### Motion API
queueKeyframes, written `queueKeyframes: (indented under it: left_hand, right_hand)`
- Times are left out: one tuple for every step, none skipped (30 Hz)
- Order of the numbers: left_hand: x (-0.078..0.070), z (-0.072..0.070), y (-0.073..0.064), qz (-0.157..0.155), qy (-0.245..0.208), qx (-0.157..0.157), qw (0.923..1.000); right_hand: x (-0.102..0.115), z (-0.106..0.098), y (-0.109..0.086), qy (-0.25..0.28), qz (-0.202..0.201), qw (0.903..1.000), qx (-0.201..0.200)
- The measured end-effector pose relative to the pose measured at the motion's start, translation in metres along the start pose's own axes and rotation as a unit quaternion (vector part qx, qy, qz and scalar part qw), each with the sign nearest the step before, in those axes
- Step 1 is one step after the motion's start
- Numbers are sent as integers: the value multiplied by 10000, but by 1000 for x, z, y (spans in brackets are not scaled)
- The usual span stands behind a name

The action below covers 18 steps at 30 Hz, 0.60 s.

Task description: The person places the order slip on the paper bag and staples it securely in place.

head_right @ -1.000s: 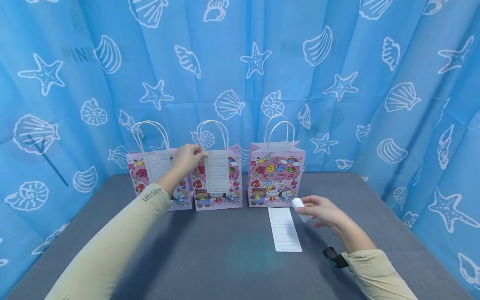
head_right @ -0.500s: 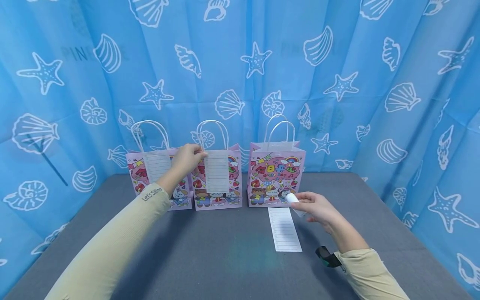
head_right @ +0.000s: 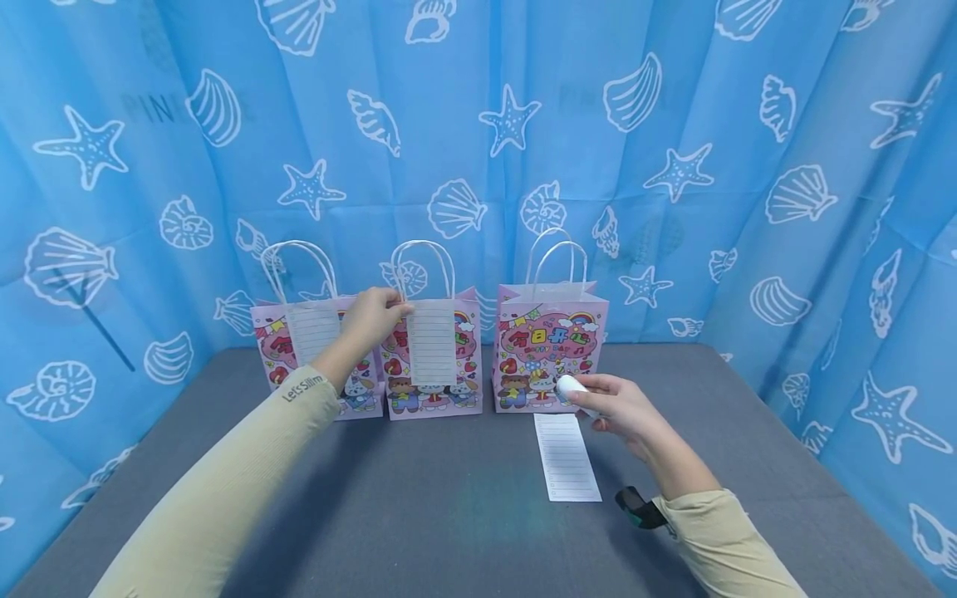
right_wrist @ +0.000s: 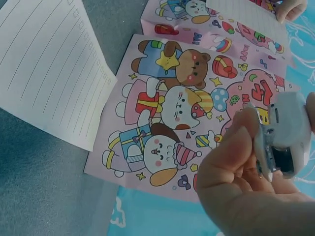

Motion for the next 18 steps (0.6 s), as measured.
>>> queueKeyframes:
  left_hand:
    - [0,0,0,-13,15,8,10000]
    - [1,0,0,-28,17,18,10000]
    - [1,0,0,-37,15,30,10000]
    - [1,0,0,-42,3,36,10000]
    - [1,0,0,-39,-13,42,10000]
    - [1,0,0,-37,-23,51,10000]
    - [1,0,0,-30,-23,53,10000]
    - [0,0,0,-23,-35,49,10000]
    - [0,0,0,-16,-38,41,10000]
    - [0,0,0,-12,-24,36,10000]
    - [0,0,0,-6,-14,30,10000]
    - [0,0,0,2,-7,18,10000]
    - [0,0,0,10,-11,7,10000]
    - [0,0,0,15,-15,-2,10000]
    - [0,0,0,19,-10,-12,10000]
    - [0,0,-1,21,-4,-20,10000]
    - [0,0,-1,23,-6,-31,10000]
    - [0,0,-1,25,-5,-35,10000]
  right_hand:
    - [1,1,0,12,4,10000,-2]
    - [2,2,1,19,2,10000,3]
    - [2,3,1,17,2,10000,6]
    - [3,3,1,31,-3,10000,4]
    - [4,4,2,55,8,10000,-10]
    - [5,5,2,70,11,10000,-23]
    - [6,5,3,105,2,9999,-28]
    - [7,6,3,147,-16,9999,-37]
    - [8,6,3,195,-32,9998,-54]
    - [9,7,4,255,-51,9996,-72]
    - [10,8,4,332,-67,9994,-89]
    - [11,8,5,399,-74,9991,-112]
    - [13,9,5,471,-83,9988,-129]
    - [14,10,6,539,-89,9984,-149]
    - [15,11,6,619,-93,9979,-168]
    - [15,11,6,707,-87,9973,-184]
    - [16,12,7,806,-87,9965,-195]
    - [17,12,7,887,-85,9958,-204]
Point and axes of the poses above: each hand's wrist, its own y-axis towards the middle knuckle, its own z-axis out of the palm, x = y × z, the point moved 3 cm from there along y, towards the middle knuckle, and after that the axes turned 11 degrees about -y, right-handed, at the moved point
